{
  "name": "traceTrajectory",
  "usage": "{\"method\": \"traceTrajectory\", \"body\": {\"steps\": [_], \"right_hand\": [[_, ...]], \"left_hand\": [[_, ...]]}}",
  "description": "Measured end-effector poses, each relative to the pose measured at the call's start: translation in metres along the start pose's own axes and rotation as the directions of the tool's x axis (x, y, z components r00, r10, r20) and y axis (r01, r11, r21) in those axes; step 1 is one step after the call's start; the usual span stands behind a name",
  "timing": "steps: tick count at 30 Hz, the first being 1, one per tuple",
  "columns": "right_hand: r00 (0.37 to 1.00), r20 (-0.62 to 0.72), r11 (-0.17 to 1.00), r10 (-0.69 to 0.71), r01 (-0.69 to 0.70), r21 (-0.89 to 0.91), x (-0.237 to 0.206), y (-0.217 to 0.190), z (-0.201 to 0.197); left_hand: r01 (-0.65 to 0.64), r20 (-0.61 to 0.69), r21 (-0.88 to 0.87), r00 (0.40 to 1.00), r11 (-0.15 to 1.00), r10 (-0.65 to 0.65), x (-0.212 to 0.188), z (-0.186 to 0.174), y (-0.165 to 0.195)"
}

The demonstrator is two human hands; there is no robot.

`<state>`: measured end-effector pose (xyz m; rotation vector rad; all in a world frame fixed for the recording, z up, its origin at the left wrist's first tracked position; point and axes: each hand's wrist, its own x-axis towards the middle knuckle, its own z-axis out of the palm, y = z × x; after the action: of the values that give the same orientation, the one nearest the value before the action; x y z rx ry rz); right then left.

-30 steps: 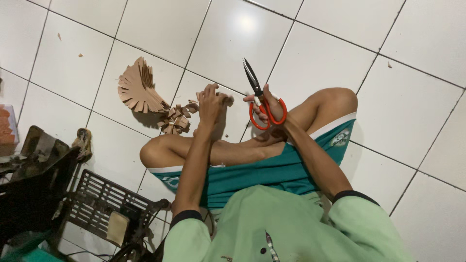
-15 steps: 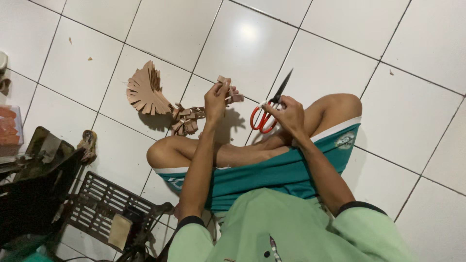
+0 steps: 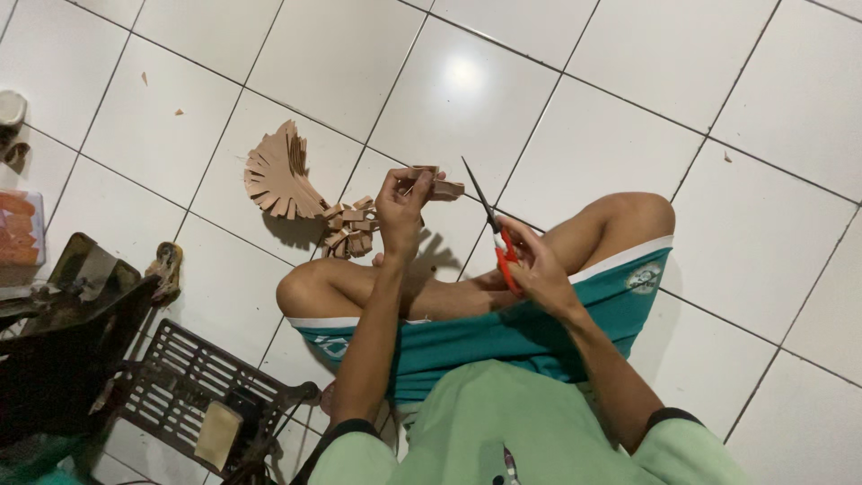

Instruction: The person sits on the floor and uses scissors to cut a stack of star-shaped leather pieces into smaller rectangular strips. The person gathers the cut pieces and places them in a pile on the floor.

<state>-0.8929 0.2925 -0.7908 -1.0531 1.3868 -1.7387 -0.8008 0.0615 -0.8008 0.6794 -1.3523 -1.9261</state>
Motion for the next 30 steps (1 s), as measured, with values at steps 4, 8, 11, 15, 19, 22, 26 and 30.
{"method": "traceTrajectory", "body": {"steps": [4,8,11,15,19,22,26,30], "right_hand": [[0.919,-0.130,0.887,0.371,-0.393,-0.243,0.005,-0.020,0.018],[0.887,-0.167,0.837,0.430,-0.461,-0.295,0.014,-0.020,0.024],[0.933,-0.202,0.848,0.297,-0.355,-0.394,0.019,-0.015,0.024],[0.957,-0.204,0.878,0.206,-0.273,-0.393,0.020,-0.006,0.023],[0.972,-0.208,0.884,0.108,-0.190,-0.427,0.017,-0.002,0.021],[0.949,-0.253,0.873,0.190,-0.281,-0.398,0.017,-0.007,0.021],[0.919,-0.376,0.885,0.119,-0.270,-0.380,0.038,-0.023,0.013],[0.980,-0.201,0.951,-0.010,-0.052,-0.305,0.078,-0.032,-0.006]], "left_hand": [[-0.040,-0.022,0.169,0.999,0.985,0.044,-0.010,0.005,0.014],[0.048,-0.014,0.182,0.999,0.982,-0.046,-0.017,0.010,0.026],[0.033,0.012,0.139,0.999,0.990,-0.035,-0.019,0.016,0.029],[0.048,0.040,0.058,0.998,0.997,-0.051,-0.020,0.023,0.029],[0.138,-0.008,0.088,0.990,0.987,-0.138,-0.020,0.026,0.032],[0.194,-0.015,0.100,0.981,0.976,-0.194,-0.020,0.028,0.036],[0.116,0.079,0.018,0.990,0.993,-0.117,-0.023,0.032,0.042],[0.171,0.134,0.167,0.972,0.971,-0.195,-0.025,0.036,0.047]]}}
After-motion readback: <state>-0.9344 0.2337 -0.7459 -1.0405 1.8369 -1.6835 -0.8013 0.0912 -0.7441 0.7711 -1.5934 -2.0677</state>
